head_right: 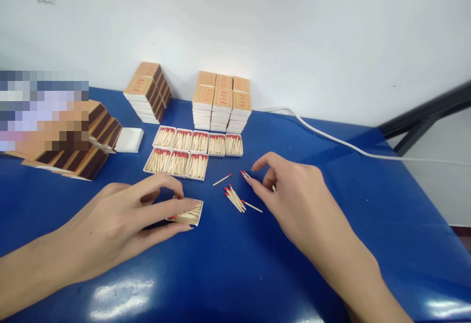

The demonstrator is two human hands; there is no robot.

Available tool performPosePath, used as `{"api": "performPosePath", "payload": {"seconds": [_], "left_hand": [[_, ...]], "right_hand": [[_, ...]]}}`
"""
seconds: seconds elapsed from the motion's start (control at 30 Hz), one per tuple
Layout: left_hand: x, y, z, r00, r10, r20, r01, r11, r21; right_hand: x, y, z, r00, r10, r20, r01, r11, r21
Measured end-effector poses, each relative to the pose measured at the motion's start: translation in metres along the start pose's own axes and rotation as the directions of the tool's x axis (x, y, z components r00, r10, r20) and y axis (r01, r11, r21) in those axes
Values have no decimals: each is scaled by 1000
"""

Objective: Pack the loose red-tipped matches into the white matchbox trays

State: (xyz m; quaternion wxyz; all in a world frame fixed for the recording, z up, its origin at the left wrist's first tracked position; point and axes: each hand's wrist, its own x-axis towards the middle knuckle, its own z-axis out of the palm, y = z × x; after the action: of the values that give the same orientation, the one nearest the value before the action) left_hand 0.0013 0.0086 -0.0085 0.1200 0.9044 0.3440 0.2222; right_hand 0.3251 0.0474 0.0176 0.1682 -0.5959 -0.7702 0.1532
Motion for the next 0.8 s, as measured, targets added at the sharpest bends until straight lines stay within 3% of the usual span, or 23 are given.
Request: {"api": "performPosePath", "payload": {"seconds": [0.1, 0.3, 0.5, 0.67, 0.8], "left_hand": [[0, 0, 1, 1000, -9, -1, 9, 1000, 9], [2, 2, 1, 998, -52, -37, 53, 998, 42], [2, 0, -6, 981, -192, 36, 196, 967, -162], [1, 5, -10, 935, -334, 119, 352, 911, -215], [1, 12, -6, 947, -299, 122, 320, 919, -231]], "right_hand": [[0, 2, -2, 998, 33, 56, -33, 999, 14], [-10, 0, -1, 988, -43, 151, 54, 996, -72], [-11, 0, 0, 994, -48, 101, 62, 988, -142], [-9, -22, 0, 994, -104, -16, 105, 991, 82], [-18, -54, 13, 966, -255, 35, 231, 921, 313]]}}
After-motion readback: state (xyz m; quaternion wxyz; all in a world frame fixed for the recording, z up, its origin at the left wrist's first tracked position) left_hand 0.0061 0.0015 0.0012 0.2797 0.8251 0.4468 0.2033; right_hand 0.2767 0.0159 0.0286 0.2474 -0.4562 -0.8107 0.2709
